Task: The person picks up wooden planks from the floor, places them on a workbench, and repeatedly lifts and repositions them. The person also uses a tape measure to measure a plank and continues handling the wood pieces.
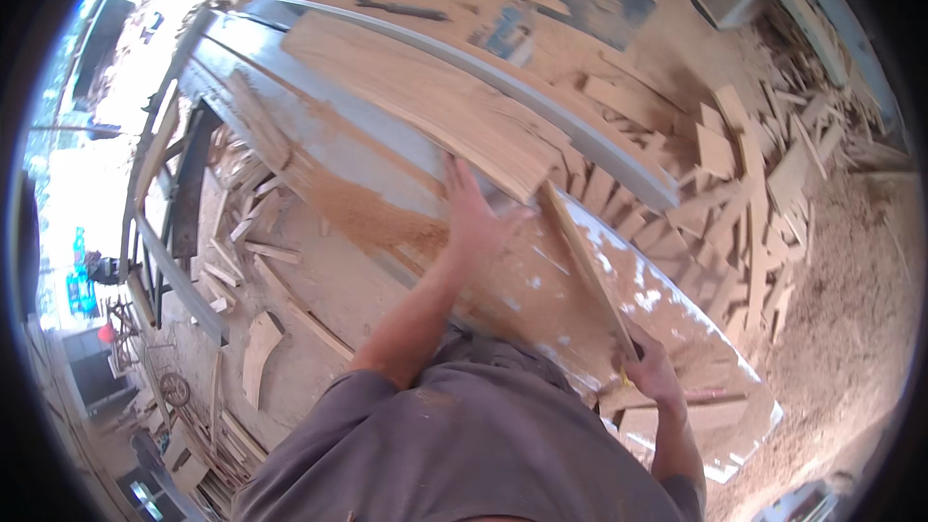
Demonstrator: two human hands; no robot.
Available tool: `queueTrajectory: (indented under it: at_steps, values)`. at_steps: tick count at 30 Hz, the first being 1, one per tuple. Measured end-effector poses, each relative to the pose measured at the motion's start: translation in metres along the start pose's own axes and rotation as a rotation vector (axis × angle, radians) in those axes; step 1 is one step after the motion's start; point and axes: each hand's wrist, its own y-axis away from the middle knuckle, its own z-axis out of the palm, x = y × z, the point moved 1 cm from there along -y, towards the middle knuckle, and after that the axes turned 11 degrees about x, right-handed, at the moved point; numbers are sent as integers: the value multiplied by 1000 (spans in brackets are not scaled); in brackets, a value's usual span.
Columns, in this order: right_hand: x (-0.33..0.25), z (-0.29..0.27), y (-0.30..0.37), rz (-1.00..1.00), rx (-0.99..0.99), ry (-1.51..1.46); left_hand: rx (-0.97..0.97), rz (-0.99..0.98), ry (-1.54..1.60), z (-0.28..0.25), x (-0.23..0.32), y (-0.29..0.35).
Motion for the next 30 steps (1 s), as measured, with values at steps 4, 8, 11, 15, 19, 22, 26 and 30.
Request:
queueTrajectory:
  at_steps: [4, 8, 11, 15, 19, 22, 26, 30]
  values:
    - [9, -2, 2, 93, -35, -69, 14, 4, -52, 3, 4, -1]
    - [13, 2, -1, 25, -29, -116, 65, 30, -89, 7, 2, -1]
    - [10, 10, -6, 33, -14, -149, 56, 18, -86, 5, 0, -6]
    - [17, 21, -15, 102, -57, -266, 130, 68, -69, 6, -6, -13]
    - [11, 25, -26, 69, -75, -224, 198, 133, -57, 7, -17, -22]
    - [16, 29, -32, -3, -75, -178, 201, 142, -64, 4, -22, -23]
    - [14, 42, -40, -70, -45, -187, 165, 83, -74, -6, -20, -34]
    - [27, 49, -45, -104, 1, -173, 186, 63, -82, -2, -17, -29]
